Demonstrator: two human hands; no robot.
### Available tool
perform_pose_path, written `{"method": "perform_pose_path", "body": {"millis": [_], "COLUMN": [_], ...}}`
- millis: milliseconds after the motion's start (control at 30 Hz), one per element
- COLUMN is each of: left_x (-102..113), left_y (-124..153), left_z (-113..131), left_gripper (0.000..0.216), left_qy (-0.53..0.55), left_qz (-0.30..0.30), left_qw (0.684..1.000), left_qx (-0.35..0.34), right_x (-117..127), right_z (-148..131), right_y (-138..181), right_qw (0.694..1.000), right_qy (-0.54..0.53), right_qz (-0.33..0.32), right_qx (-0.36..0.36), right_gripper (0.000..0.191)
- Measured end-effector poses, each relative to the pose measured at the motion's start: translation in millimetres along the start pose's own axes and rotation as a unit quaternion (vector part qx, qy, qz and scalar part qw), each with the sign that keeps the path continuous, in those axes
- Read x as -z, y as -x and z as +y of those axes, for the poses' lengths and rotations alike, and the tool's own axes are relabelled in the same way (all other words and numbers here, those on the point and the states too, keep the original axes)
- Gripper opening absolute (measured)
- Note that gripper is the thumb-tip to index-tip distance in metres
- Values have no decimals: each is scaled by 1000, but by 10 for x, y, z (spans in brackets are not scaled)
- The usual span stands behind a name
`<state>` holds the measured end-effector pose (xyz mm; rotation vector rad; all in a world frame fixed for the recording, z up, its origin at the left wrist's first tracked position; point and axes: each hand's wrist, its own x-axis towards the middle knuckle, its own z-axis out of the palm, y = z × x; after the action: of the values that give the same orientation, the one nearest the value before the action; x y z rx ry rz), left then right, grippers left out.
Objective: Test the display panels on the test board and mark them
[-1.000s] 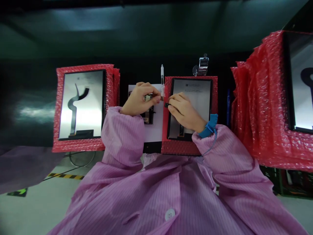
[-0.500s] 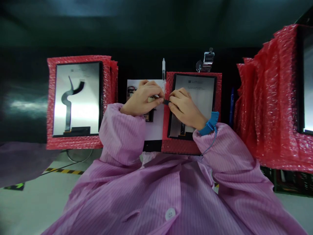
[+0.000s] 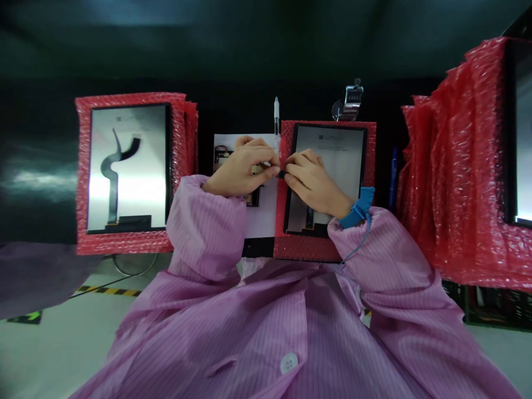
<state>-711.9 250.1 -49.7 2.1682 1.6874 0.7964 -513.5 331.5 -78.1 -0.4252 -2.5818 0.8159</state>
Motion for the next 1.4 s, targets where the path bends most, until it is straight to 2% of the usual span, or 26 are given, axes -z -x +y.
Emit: {"method": "perform_pose_path", "body": {"millis": [467, 867, 1000, 1067, 1100, 1200, 1233, 1300, 1400], "left_x": [-19, -27, -3, 33, 41, -52, -131, -333, -612], "left_y": [-27, -29, -29, 48, 121, 471, 612, 880, 1132], "left_z": [-67, 21, -4, 33, 70, 226, 275, 339, 341], "left_gripper": [9, 9, 14, 22, 27, 32, 30, 26, 34], "left_qy": [30, 20, -3, -28, -41, -94, -122, -187, -234], "left_qz": [8, 1, 36, 111, 169, 350, 374, 353, 265], "left_qw": [999, 1000, 999, 993, 985, 931, 916, 909, 922], "left_qx": [21, 14, 2, -4, -1, 53, 83, 120, 160], "right_x": [46, 7, 6, 17, 25, 47, 51, 54, 50], "right_z": [-1, -16, -9, -8, -9, -12, -12, -6, 13], "right_y": [12, 30, 19, 17, 18, 22, 23, 22, 23], "right_qw": [1000, 1000, 999, 998, 997, 992, 991, 987, 979], "right_qy": [5, 8, 0, -19, -32, -58, -58, -45, -18], "right_qz": [-6, 1, 18, 40, 54, 103, 119, 152, 203], "right_qx": [23, 18, 26, 34, 36, 30, 24, 9, -13], "right_gripper": [36, 34, 38, 43, 45, 51, 51, 49, 47]}}
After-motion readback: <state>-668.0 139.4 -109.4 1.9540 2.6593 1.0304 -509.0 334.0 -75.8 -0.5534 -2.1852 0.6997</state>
